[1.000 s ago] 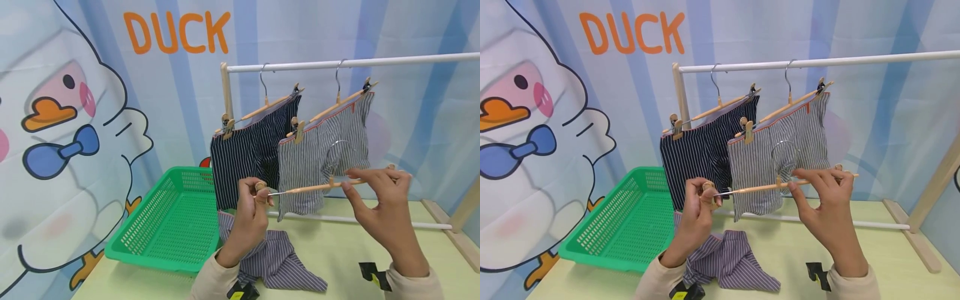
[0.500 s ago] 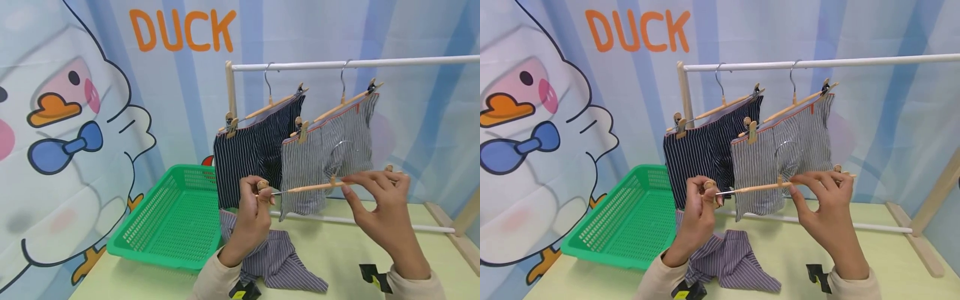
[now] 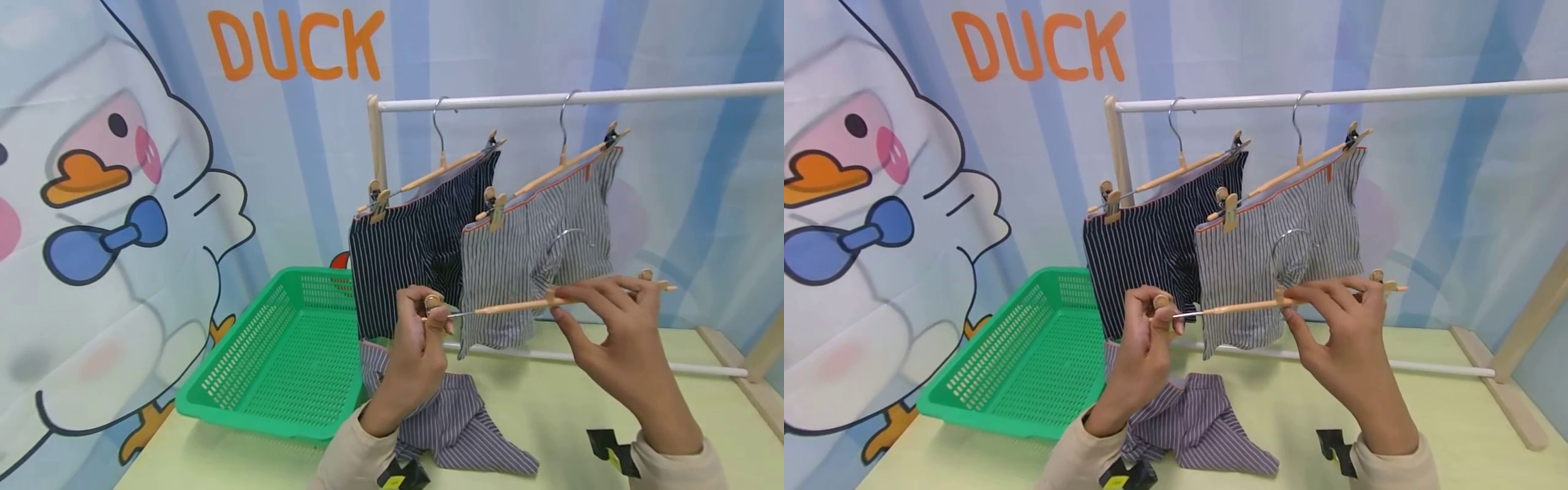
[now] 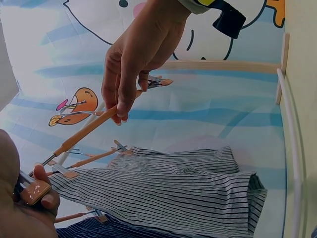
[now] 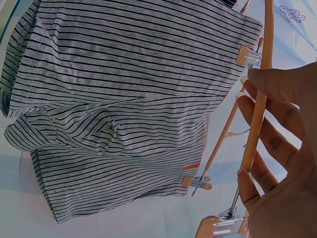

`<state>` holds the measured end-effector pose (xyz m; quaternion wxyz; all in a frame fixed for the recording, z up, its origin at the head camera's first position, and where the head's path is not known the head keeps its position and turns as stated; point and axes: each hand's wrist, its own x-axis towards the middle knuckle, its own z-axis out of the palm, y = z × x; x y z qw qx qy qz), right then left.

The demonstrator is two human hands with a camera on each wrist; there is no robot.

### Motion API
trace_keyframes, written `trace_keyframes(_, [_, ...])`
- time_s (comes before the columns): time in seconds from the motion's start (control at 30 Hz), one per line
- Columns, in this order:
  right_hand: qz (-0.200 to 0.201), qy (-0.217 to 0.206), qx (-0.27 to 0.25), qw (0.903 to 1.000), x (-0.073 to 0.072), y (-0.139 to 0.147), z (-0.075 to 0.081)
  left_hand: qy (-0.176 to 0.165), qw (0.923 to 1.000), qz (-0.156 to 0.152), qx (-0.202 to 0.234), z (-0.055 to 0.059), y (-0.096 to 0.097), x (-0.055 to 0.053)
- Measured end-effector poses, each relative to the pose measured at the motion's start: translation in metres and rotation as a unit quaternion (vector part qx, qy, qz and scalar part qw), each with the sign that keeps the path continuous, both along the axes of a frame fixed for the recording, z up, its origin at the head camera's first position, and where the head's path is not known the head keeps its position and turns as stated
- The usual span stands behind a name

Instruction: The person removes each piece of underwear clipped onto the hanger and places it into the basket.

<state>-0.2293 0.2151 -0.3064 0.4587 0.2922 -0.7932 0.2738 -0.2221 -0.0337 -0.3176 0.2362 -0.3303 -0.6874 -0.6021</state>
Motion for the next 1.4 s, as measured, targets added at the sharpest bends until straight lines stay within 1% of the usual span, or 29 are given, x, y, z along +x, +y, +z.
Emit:
trace_keyframes(0.17, [0.002, 0.007, 0.002, 1.0000, 0.000, -0.003, 0.001, -0.012, 0.9999, -0.004, 0.003, 0.001, 0.001, 0.001])
trace_keyframes(0.33, [-0.006, 0.019, 0.004, 0.9998, 0.000, -0.006, 0.002, -0.006, 1.0000, -0.005, 0.002, -0.001, 0.002, 0.001])
trace_keyframes(0.43, [-0.010, 0.024, 0.007, 0.9996, 0.000, -0.007, 0.002, -0.008, 0.9999, -0.006, 0.002, -0.002, 0.003, 0.002])
trace_keyframes(0.6, [-0.010, 0.035, 0.009, 0.9993, 0.000, -0.005, 0.001, -0.030, 0.9995, -0.010, 0.002, -0.001, 0.004, 0.003])
trace_keyframes(0.7, [-0.008, 0.045, 0.005, 0.9989, 0.000, -0.004, 0.000, -0.042, 0.9986, -0.031, 0.008, -0.001, 0.004, 0.004])
trace_keyframes(0.83, [-0.022, 0.046, 0.009, 0.9987, 0.001, 0.000, 0.000, -0.044, 0.9964, -0.067, 0.027, -0.001, 0.003, 0.005])
trace_keyframes(0.9, [-0.028, 0.049, 0.008, 0.9983, 0.000, 0.001, 0.001, -0.042, 0.9954, -0.079, 0.033, -0.001, 0.004, 0.005])
trace_keyframes(0.97, [-0.033, 0.057, 0.008, 0.9978, -0.002, 0.001, 0.001, -0.043, 0.9945, -0.087, 0.038, 0.000, 0.003, 0.005])
trace_keyframes(1.1, [-0.030, 0.080, 0.003, 0.9963, -0.006, 0.000, 0.000, -0.043, 0.9925, -0.107, 0.043, 0.001, 0.002, 0.007])
trace_keyframes(1.2, [-0.024, 0.093, -0.003, 0.9953, -0.009, -0.002, -0.002, -0.043, 0.9914, -0.115, 0.045, 0.002, 0.001, 0.008])
trace_keyframes(1.3, [-0.023, 0.094, -0.006, 0.9953, -0.011, -0.003, -0.004, -0.048, 0.9902, -0.122, 0.048, 0.002, 0.000, 0.009])
trace_keyframes(1.4, [-0.024, 0.089, -0.006, 0.9957, -0.012, -0.001, -0.005, -0.064, 0.9888, -0.127, 0.046, 0.002, 0.000, 0.010])
